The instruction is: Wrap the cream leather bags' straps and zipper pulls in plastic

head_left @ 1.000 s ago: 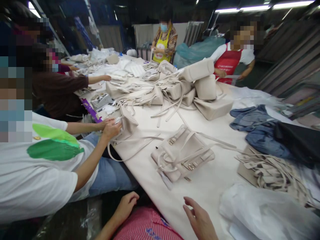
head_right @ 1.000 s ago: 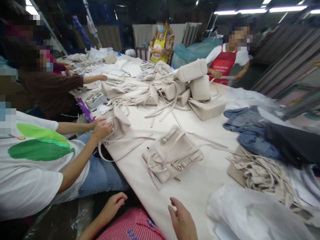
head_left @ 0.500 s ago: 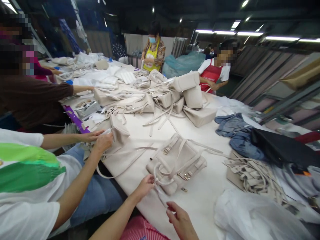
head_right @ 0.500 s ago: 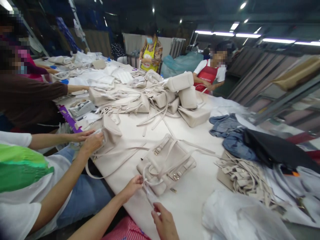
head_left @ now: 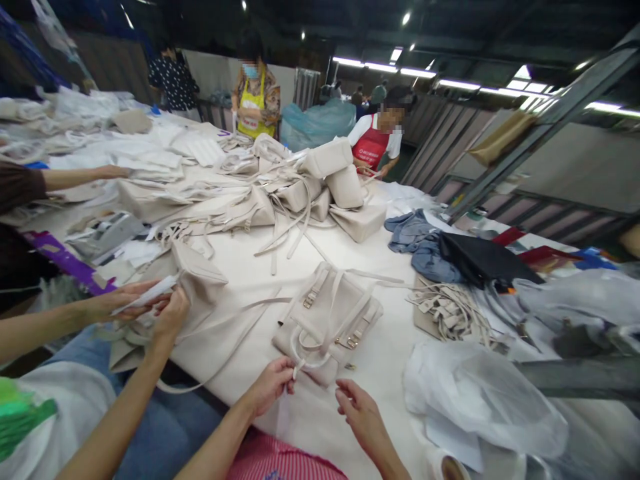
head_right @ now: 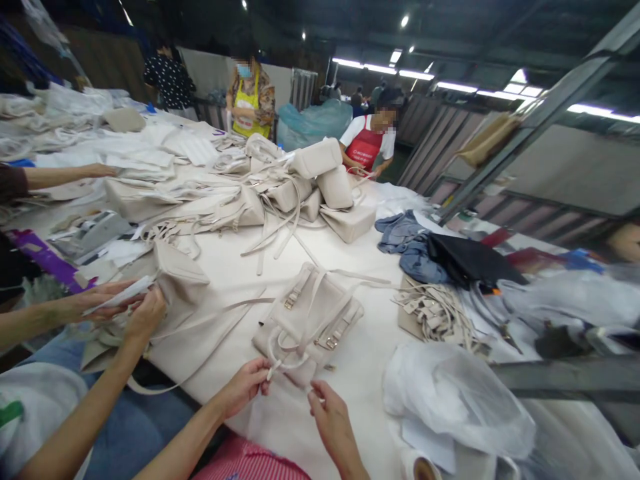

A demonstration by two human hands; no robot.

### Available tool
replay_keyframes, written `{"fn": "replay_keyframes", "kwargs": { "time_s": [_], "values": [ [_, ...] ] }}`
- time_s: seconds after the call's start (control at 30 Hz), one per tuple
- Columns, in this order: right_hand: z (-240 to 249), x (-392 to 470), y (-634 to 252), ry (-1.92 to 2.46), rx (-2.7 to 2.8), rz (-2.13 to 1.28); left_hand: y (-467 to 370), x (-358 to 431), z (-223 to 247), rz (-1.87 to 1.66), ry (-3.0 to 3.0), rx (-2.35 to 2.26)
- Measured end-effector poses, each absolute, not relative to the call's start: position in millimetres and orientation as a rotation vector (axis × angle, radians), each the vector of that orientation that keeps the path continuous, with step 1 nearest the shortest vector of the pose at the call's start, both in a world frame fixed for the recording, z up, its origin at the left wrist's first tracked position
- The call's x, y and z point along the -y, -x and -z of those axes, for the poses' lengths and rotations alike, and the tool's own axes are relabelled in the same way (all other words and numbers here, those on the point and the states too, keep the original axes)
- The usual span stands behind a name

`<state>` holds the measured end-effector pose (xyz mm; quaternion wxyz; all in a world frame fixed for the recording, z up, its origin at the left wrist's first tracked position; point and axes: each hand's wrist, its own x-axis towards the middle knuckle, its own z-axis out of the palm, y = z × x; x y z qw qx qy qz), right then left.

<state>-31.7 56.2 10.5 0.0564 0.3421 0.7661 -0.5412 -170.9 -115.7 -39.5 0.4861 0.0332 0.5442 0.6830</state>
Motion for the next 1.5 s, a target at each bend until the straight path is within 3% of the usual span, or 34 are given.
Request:
{"fn": "replay_keyframes", "kwargs": {
  "time_s": [0.23, 0.43, 0.63, 0.7, 0.83, 1.0, 1.23, 1.5],
  "values": [
    [2, -60, 34, -0.959, -2.415, 1.585, 171, 116, 47, -1.567, -0.164, -1.619],
    [13, -87, 45, -0.694, -2.821, 1.246, 162, 115, 60, -1.602, -0.064, -1.875],
    [-12, -109, 94, -0.002, -3.104, 0.458, 151, 119, 39, -1.593, -0.070, -1.990],
    [-16, -112, 110, 0.206, -3.067, 0.410, 152, 119, 18, -1.590, -0.090, -2.018],
    [-10, -106, 124, 0.353, -3.003, 0.532, 174, 111, -39, -1.444, -0.319, -2.260],
    [-24, -94, 125, 0.124, -3.038, 0.756, 218, 85, -122, -0.999, -0.788, -2.634],
    [-75, -84, 108, -0.489, -2.424, 2.025, 241, 14, -226, -0.759, -1.486, -2.659],
    [-97, -75, 86, -0.858, -2.241, 2.286, 202, -55, -247, -0.705, -1.756, -2.487]
  ]
}}
